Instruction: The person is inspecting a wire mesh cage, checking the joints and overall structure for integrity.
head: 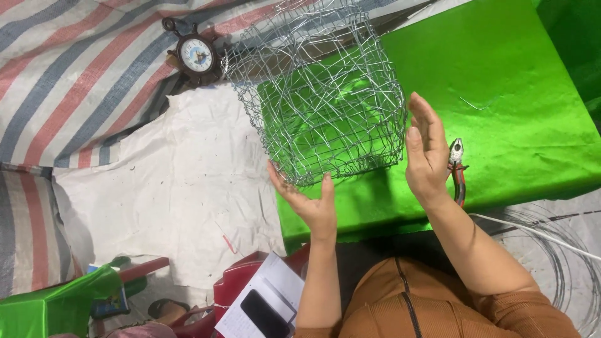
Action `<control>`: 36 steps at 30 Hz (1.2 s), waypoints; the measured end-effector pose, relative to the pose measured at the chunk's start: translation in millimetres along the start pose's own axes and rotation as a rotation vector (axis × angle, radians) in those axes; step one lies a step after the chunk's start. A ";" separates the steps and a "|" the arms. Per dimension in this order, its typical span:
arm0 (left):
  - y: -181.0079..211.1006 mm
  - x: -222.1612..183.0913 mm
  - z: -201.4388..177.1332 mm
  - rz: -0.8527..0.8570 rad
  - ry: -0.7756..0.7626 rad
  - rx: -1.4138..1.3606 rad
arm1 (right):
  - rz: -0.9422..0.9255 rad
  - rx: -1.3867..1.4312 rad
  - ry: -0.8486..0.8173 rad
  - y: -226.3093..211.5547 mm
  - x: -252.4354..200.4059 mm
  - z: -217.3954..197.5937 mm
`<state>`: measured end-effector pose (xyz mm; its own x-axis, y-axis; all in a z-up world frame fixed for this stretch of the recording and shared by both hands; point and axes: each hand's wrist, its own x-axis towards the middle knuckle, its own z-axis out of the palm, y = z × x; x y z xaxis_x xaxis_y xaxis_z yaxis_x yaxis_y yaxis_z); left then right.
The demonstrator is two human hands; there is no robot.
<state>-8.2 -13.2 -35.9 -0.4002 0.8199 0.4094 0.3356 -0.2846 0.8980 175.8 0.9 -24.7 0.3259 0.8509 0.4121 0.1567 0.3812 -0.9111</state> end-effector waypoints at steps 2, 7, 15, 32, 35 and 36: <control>-0.7 -0.2 0.7 -0.030 -0.001 -0.010 | -0.047 -0.014 0.052 -3.3 1.0 0.9; -0.9 -3.2 0.5 -0.128 -0.023 0.086 | -0.158 -0.095 0.044 -2.1 10.5 -5.4; 12.7 0.7 3.3 -0.222 -0.031 0.128 | -0.250 -0.205 -0.013 10.5 23.4 -11.3; 10.4 -1.8 1.3 -0.202 -0.039 0.126 | -0.315 -0.228 0.034 19.3 22.4 -6.0; 5.5 -1.3 1.0 -0.143 -0.037 0.123 | -0.339 -0.280 0.026 15.6 22.6 -7.3; 6.8 -1.3 1.1 -0.143 -0.034 0.124 | -0.340 -0.278 0.024 13.6 22.2 -7.4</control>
<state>-4.5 -15.6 -30.5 -0.4229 0.8646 0.2713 0.3806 -0.1023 0.9191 192.0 22.2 -27.8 0.2334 0.6840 0.6911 0.5028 0.5235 -0.6879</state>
